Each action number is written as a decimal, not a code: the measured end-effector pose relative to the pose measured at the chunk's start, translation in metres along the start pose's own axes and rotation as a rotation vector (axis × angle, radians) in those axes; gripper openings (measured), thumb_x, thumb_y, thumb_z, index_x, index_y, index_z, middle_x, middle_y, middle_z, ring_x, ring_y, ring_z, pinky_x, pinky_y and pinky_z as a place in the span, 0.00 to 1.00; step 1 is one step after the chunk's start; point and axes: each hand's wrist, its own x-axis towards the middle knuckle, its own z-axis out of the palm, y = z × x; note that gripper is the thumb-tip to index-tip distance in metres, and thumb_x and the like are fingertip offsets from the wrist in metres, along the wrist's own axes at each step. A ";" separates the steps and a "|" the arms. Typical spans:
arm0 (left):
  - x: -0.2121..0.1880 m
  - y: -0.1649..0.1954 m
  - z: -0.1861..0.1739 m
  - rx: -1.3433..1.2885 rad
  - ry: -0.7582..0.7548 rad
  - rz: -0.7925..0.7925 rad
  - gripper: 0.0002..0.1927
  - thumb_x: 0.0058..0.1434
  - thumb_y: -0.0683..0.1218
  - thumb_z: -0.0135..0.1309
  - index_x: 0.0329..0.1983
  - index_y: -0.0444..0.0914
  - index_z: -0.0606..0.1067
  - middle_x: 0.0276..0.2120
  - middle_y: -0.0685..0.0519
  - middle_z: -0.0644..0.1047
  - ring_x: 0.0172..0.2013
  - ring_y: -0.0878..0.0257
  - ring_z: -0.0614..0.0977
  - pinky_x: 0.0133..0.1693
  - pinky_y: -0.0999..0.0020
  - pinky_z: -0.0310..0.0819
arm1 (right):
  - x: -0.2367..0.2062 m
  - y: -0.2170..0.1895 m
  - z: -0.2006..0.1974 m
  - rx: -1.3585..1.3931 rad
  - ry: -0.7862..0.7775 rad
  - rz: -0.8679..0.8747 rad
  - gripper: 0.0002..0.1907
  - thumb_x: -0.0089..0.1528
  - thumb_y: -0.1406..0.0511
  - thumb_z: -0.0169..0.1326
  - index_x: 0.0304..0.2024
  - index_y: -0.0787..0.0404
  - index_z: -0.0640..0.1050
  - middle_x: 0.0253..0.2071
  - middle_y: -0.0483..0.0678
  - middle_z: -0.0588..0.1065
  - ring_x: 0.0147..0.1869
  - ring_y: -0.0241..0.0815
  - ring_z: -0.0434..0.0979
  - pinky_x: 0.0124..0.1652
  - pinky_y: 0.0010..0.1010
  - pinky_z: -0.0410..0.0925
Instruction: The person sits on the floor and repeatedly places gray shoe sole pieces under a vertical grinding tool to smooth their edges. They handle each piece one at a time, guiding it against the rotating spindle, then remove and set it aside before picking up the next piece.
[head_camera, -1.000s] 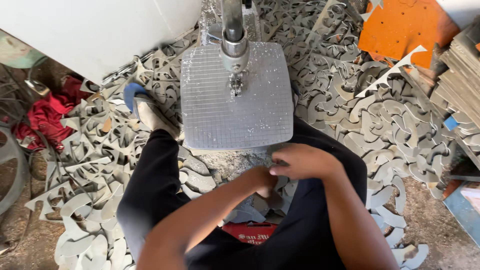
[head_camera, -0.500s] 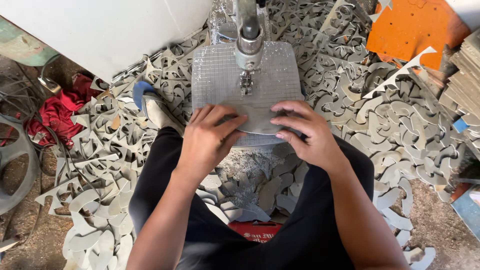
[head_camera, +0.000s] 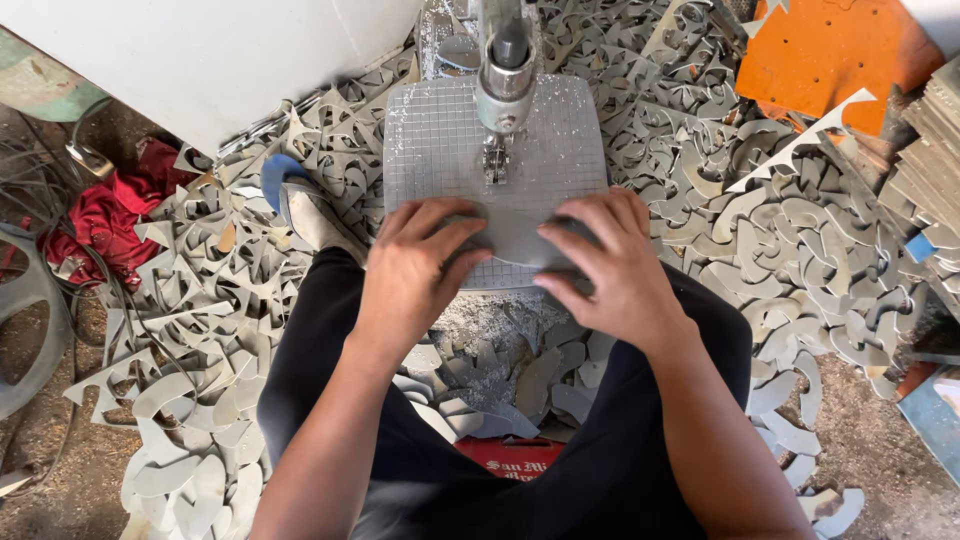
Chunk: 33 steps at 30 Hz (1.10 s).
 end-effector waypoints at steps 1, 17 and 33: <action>0.000 0.001 0.001 -0.024 -0.024 0.030 0.15 0.57 0.46 0.66 0.46 0.37 0.80 0.50 0.52 0.79 0.51 0.50 0.80 0.54 0.55 0.74 | 0.000 -0.004 0.000 -0.062 0.008 -0.046 0.23 0.54 0.55 0.68 0.43 0.64 0.82 0.47 0.54 0.73 0.57 0.52 0.70 0.64 0.52 0.58; -0.006 0.024 0.032 -0.099 0.006 0.057 0.27 0.63 0.52 0.65 0.62 0.37 0.74 0.55 0.49 0.77 0.55 0.54 0.80 0.56 0.57 0.72 | -0.046 0.017 0.023 0.507 0.478 0.719 0.09 0.68 0.78 0.55 0.50 0.67 0.76 0.41 0.45 0.75 0.37 0.29 0.70 0.34 0.20 0.64; -0.004 0.024 0.023 -0.020 -0.086 -0.022 0.29 0.52 0.48 0.69 0.59 0.41 0.79 0.59 0.46 0.74 0.59 0.50 0.74 0.59 0.54 0.66 | -0.037 -0.035 0.031 0.974 0.324 0.574 0.09 0.68 0.79 0.48 0.49 0.69 0.75 0.52 0.51 0.70 0.52 0.39 0.82 0.47 0.26 0.80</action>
